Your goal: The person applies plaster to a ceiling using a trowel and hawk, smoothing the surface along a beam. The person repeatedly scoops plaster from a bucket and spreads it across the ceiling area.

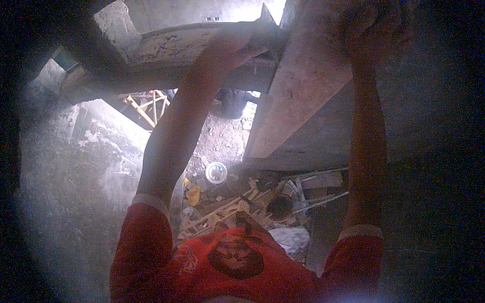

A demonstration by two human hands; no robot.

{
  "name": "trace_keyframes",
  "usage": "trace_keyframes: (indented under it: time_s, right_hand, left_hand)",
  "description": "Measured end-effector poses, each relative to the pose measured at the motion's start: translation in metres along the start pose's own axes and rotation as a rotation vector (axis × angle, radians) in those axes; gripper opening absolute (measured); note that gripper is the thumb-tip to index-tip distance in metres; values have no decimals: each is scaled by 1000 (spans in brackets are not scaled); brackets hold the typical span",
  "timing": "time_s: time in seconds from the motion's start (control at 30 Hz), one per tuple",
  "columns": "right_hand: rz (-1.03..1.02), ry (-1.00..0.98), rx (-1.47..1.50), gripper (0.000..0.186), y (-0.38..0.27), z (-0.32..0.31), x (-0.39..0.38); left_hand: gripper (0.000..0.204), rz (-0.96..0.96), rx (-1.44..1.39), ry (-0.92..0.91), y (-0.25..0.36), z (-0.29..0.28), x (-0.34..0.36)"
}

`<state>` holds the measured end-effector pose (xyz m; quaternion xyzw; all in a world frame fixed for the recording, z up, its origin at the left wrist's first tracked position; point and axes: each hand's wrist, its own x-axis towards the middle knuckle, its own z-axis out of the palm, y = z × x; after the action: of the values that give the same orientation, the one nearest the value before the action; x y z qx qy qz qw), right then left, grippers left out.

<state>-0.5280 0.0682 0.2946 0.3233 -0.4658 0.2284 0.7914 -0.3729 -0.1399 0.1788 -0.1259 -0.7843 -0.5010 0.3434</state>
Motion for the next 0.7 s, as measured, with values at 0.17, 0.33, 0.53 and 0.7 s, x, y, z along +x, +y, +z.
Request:
trace_keyframes:
  time_s: [0.17, 0.33, 0.53, 0.7]
  right_hand:
    - [-28, 14, 6, 49, -1, 2, -1]
    - [-12, 26, 13, 51, -1, 3, -4]
    - [19, 31, 27, 51, -5, 3, -2]
    - [11, 36, 59, 51, -5, 4, -1]
  left_hand:
    - [25, 102, 216, -95, -31, -4, 22]
    - [24, -219, 38, 17, -5, 13, 29]
    - [27, 39, 745, -60, 24, -4, 31]
    - [27, -112, 344, 94, 17, -4, 49]
